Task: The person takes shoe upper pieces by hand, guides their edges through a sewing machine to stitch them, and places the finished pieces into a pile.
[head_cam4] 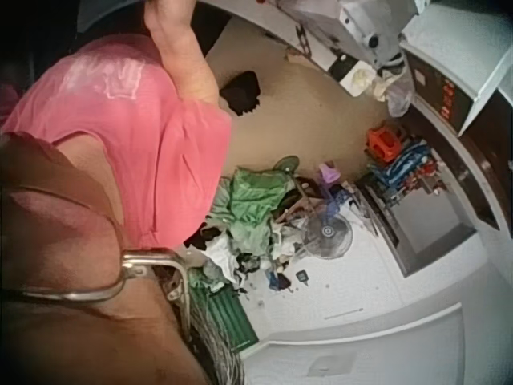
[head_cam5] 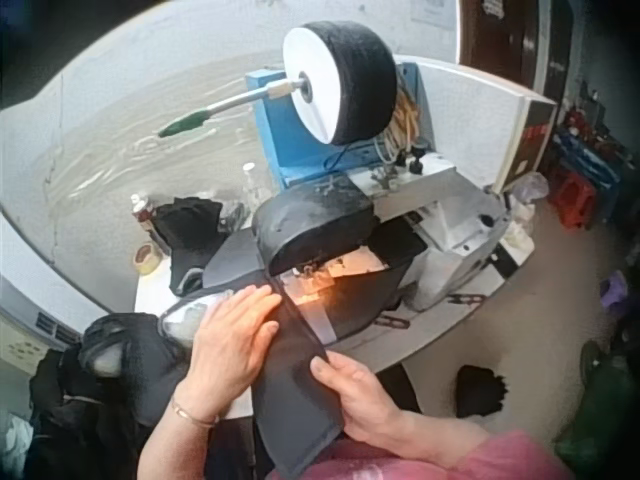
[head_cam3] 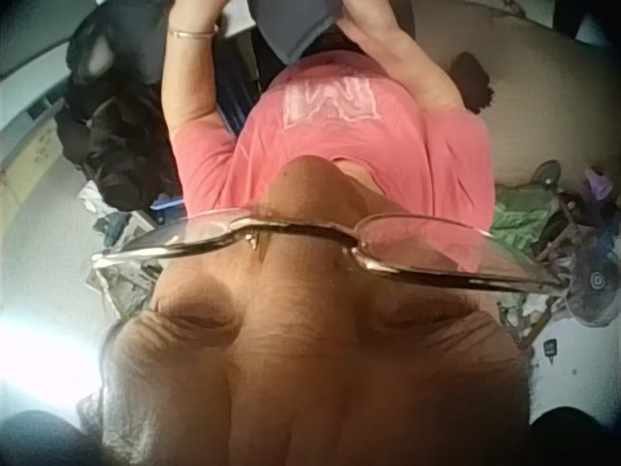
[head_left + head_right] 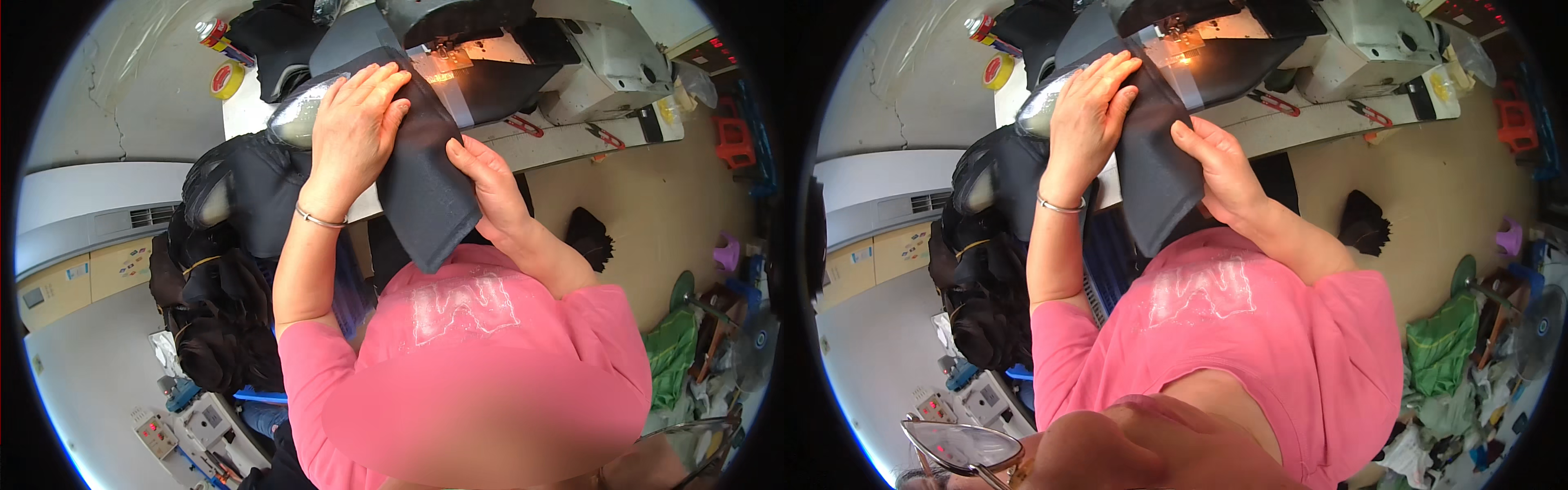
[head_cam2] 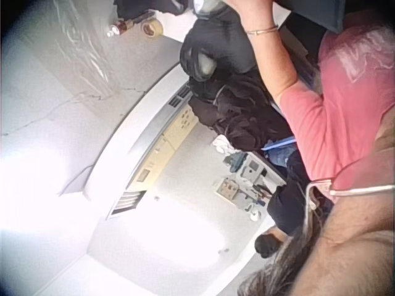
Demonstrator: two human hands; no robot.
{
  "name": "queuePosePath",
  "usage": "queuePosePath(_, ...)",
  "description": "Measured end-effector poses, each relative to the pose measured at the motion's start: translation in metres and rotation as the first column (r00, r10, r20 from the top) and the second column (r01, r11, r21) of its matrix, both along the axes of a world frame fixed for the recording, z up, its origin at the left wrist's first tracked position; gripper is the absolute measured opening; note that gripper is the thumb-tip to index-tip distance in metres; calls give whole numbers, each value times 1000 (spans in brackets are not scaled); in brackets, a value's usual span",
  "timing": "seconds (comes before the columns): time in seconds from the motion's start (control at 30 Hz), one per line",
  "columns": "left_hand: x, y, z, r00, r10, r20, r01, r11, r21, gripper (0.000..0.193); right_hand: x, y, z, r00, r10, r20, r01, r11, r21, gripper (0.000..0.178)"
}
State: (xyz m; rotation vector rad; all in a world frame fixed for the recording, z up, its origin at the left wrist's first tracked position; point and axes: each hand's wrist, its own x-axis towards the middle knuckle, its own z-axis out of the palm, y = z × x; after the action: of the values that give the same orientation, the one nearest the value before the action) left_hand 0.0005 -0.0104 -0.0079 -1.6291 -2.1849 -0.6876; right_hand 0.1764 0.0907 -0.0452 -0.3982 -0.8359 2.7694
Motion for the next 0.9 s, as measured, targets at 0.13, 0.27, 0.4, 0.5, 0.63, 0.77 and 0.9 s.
queuePosePath(0.13,4,6,17,996,-81,39,86,987,-135,30,15,-2,3,998,43,44,-42,999,-26,29)
queuePosePath(0.27,3,11,28,981,-158,108,179,958,-224,31,28,-1,4,996,79,48,-76,995,-65,31)
queuePosePath(0.4,2,18,31,977,-182,109,202,955,-216,29,29,4,4,997,76,17,-75,997,-22,31)
queuePosePath(0.5,3,21,30,981,-164,100,182,960,-214,30,29,9,2,998,64,-3,-64,998,-26,30)
queuePosePath(0.63,4,25,31,981,-153,118,176,960,-219,30,29,15,-3,999,46,6,-46,999,24,28)
queuePosePath(0.77,3,28,29,984,-154,93,171,964,-204,29,29,20,-9,1000,14,-17,-12,991,135,23)
queuePosePath(0.9,0,33,29,980,-164,109,181,969,-169,29,32,21,-8,995,-65,75,36,938,344,22)
